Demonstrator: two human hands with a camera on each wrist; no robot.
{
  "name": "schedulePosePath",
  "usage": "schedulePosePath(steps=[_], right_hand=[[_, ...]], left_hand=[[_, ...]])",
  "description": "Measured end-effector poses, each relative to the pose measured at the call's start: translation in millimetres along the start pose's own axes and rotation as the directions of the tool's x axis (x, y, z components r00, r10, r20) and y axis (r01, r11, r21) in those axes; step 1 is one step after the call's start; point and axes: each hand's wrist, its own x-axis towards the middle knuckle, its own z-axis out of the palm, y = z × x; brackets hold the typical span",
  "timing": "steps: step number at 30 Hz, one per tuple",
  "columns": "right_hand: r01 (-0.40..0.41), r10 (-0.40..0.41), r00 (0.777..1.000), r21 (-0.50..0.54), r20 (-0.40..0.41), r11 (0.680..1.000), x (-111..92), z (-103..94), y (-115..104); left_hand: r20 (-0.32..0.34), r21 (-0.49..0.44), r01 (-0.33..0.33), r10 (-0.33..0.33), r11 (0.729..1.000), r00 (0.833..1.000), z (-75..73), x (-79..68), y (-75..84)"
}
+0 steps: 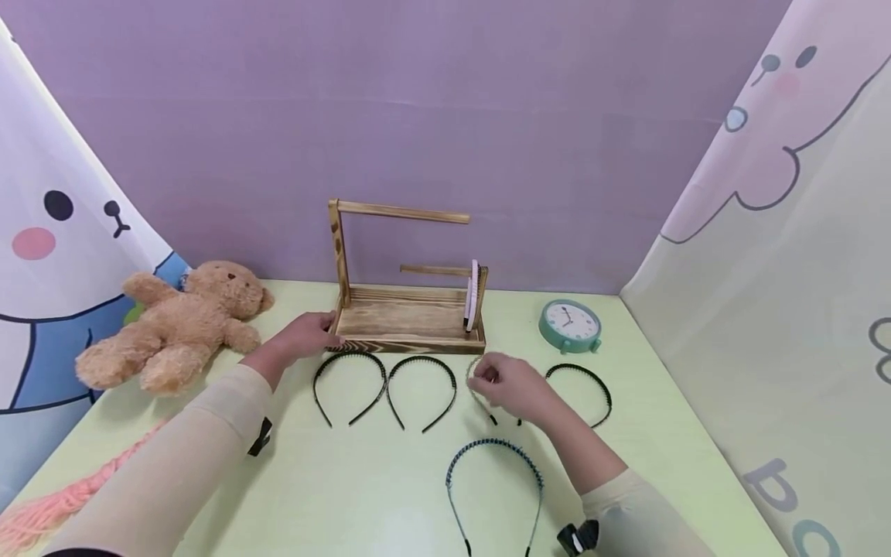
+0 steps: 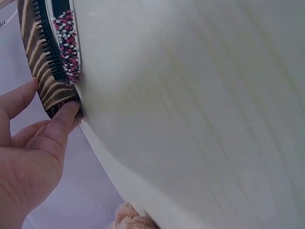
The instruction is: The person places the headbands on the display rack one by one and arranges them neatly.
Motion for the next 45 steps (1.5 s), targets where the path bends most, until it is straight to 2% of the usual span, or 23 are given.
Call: schedulePosePath(steps=[3, 7, 11, 15, 19, 23, 26, 31, 35, 45], right_hand=[[-0.011, 0.016, 0.995, -0.056, 0.094, 0.998, -12, 12.3, -6], [-0.015, 0.051, 0.978, -0.177, 0.204, 0.984, -27, 29.8, -13], [-0.018, 0.086, 0.962, -0.254, 0.261, 0.967, -36, 50.1, -16], [-0.036, 0.108, 0.952, -0.246, 0.286, 0.969, -41, 64.0, -17], [-0.057, 0.113, 0.938, -0.176, 0.329, 0.983, -44, 69.3, -20], [-0.067, 0.11, 0.914, -0.122, 0.39, 0.99, -48, 71.3, -22], [-0.062, 0.105, 0.905, -0.117, 0.411, 0.991, -51, 72.5, -24], [-0.031, 0.079, 0.905, -0.12, 0.419, 0.992, -56, 70.8, -30], [0.008, 0.026, 0.906, -0.076, 0.423, 0.997, -59, 64.0, -39], [0.09, -0.108, 0.913, 0.064, 0.394, 0.994, -58, 29.2, -58]], left_hand=[[0.006, -0.003, 0.008, -0.008, 1.0, 1.0, -1.6, -0.3, 1.0], [0.009, -0.005, 0.012, -0.012, 1.0, 1.0, -2.4, -0.3, 1.5], [0.009, -0.011, 0.015, -0.015, 1.0, 1.0, -2.0, -1.3, 1.2], [0.009, -0.014, 0.011, -0.011, 1.0, 1.0, -1.2, -1.0, 1.2], [0.008, -0.015, 0.004, -0.004, 1.0, 1.0, -0.2, 0.2, 1.0], [0.007, -0.023, 0.004, -0.004, 1.0, 1.0, 0.7, 0.2, 0.9], [0.007, -0.033, 0.016, -0.016, 0.999, 1.0, 0.9, -1.0, 1.5], [0.007, -0.043, 0.017, -0.017, 0.999, 1.0, 0.7, -1.6, 1.9], [0.003, -0.042, 0.01, -0.009, 0.999, 1.0, 0.6, -1.0, 1.7], [0.002, -0.048, 0.019, -0.019, 0.999, 1.0, 0.8, -1.2, 1.2]])
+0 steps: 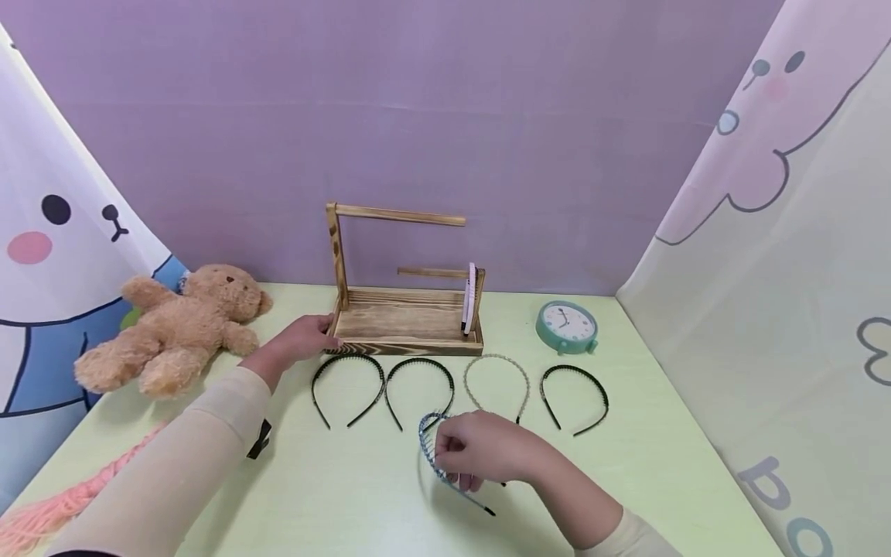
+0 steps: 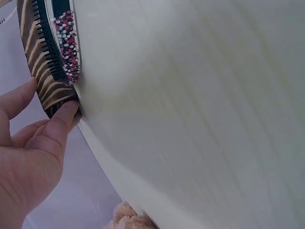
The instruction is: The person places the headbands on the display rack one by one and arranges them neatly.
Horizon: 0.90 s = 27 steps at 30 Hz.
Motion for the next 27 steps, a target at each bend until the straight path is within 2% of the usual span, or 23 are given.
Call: schedulePosePath(steps=[5, 8, 12, 16, 21, 27], right_hand=[[0.06, -0.056, 0.998, 0.127, -0.033, 0.99, -1, -19.8, -4], [0.104, -0.092, 0.994, 0.238, -0.061, 0.966, 2, -29.8, -6], [0.188, -0.156, 0.98, 0.317, -0.123, 0.93, 9, -39.3, -8], [0.25, -0.189, 0.962, 0.348, -0.198, 0.903, 19, -45.4, -11], [0.289, -0.183, 0.935, 0.356, -0.303, 0.889, 38, -49.2, -16], [0.35, -0.163, 0.88, 0.379, -0.445, 0.857, 73, -51.9, -16]], left_hand=[[0.001, -0.014, 0.001, -0.001, 1.0, 1.0, 0.0, 0.9, 0.2], [-0.003, -0.018, 0.001, -0.001, 1.0, 1.0, 0.4, 0.6, -0.1], [-0.006, -0.012, -0.004, 0.004, 1.0, 1.0, 1.2, 1.0, -0.9], [-0.01, -0.019, -0.004, 0.004, 1.0, 1.0, 1.2, 2.2, -2.1], [-0.007, -0.034, -0.013, 0.013, 0.999, 1.0, 0.7, 3.0, -3.5], [-0.013, -0.02, -0.017, 0.017, 1.0, 1.0, 0.8, 3.7, -3.1]])
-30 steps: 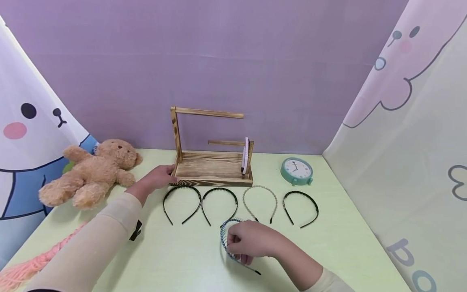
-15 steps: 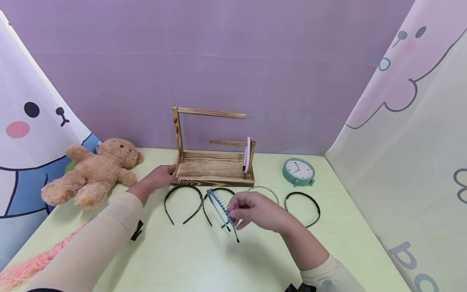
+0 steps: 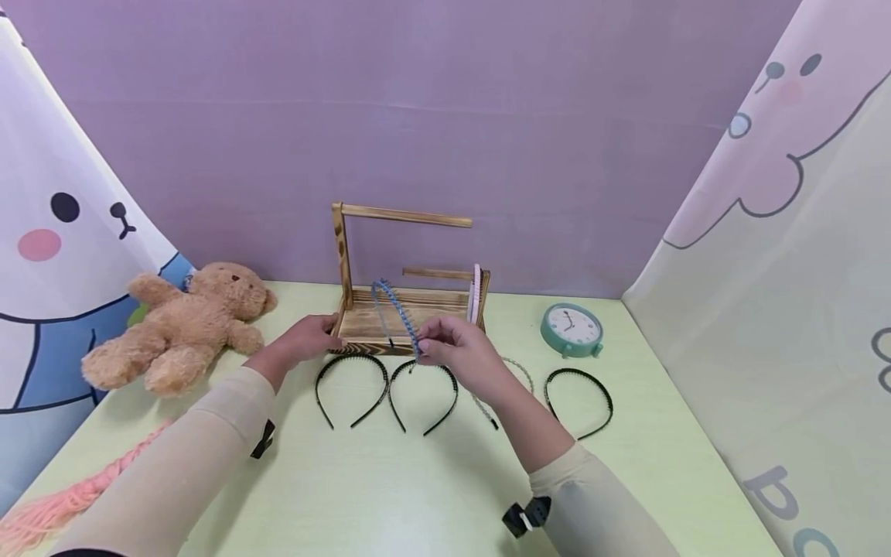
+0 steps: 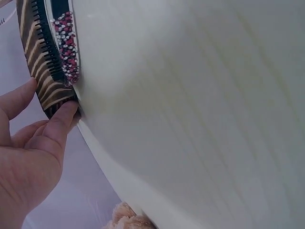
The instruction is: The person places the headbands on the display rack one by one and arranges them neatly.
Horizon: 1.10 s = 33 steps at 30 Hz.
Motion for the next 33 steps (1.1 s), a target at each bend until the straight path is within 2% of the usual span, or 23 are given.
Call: schedulePosePath(steps=[8, 14, 21, 33], right_hand=[[0.037, -0.031, 0.989, 0.039, -0.147, 0.999, 47, 9.0, 20], [0.047, -0.036, 0.973, 0.043, -0.229, 0.998, 72, 9.3, 36], [0.014, -0.005, 0.944, 0.025, -0.329, 1.0, 82, -3.7, 54], [-0.063, 0.065, 0.893, 0.02, -0.446, 0.998, 81, -28.6, 73]], left_hand=[[0.002, -0.007, 0.01, -0.01, 1.0, 1.0, 0.9, 0.1, 0.2], [-0.006, -0.009, -0.009, 0.009, 1.0, 1.0, 3.6, 2.6, -1.7], [-0.012, 0.002, -0.03, 0.03, 1.0, 0.999, 4.7, 2.9, -0.5], [-0.011, 0.017, -0.004, 0.004, 1.0, 1.0, 2.2, -0.1, -0.8]])
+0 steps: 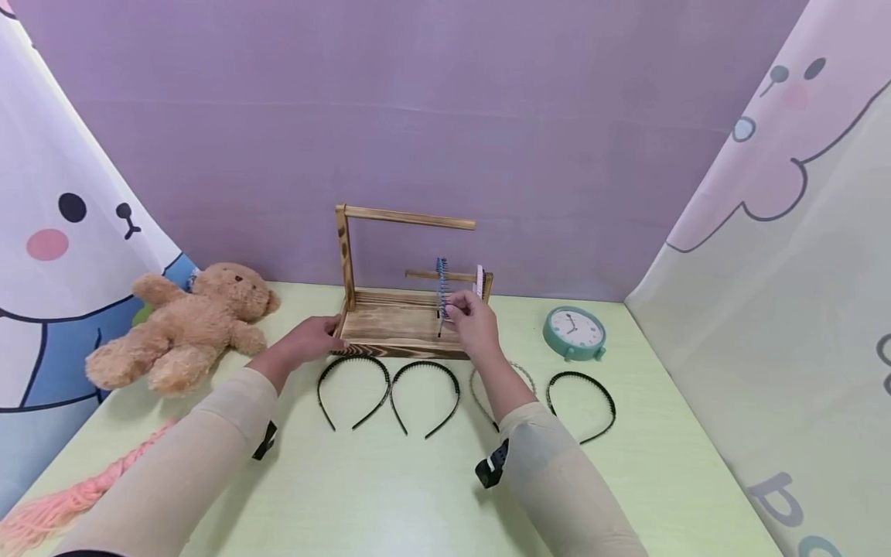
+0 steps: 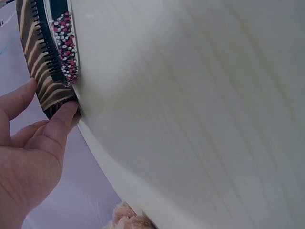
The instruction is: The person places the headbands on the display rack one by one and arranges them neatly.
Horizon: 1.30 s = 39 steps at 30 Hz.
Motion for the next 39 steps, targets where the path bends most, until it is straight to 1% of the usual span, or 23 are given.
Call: schedulePosePath(steps=[8, 17, 25, 30, 35, 39], right_hand=[[-0.004, 0.0, 0.999, -0.06, -0.055, 0.998, 1, -8.2, 6], [-0.024, 0.018, 0.996, -0.064, -0.083, 0.998, 1, -14.3, 12], [-0.027, 0.024, 0.998, -0.057, -0.058, 0.998, 2, -18.7, 13], [-0.035, 0.033, 0.999, -0.084, -0.032, 0.996, 1, -20.1, 11], [-0.047, 0.047, 0.999, -0.074, -0.004, 0.996, 0, -19.4, 10], [-0.04, 0.04, 0.999, -0.039, -0.004, 0.998, 1, -18.7, 10]], left_hand=[[0.002, -0.004, 0.006, -0.006, 1.0, 1.0, 0.5, 0.1, -1.0], [-0.004, -0.01, -0.002, 0.002, 1.0, 1.0, 1.9, -0.4, -0.3], [-0.008, -0.004, -0.01, 0.01, 1.0, 1.0, 2.0, 0.0, 0.4], [-0.003, -0.005, -0.007, 0.007, 1.0, 1.0, 0.9, 0.3, 0.6], [-0.01, 0.008, -0.005, 0.005, 1.0, 1.0, 0.2, -0.4, 1.3], [-0.009, 0.011, 0.001, -0.001, 1.0, 1.0, 0.3, 0.0, 0.9]])
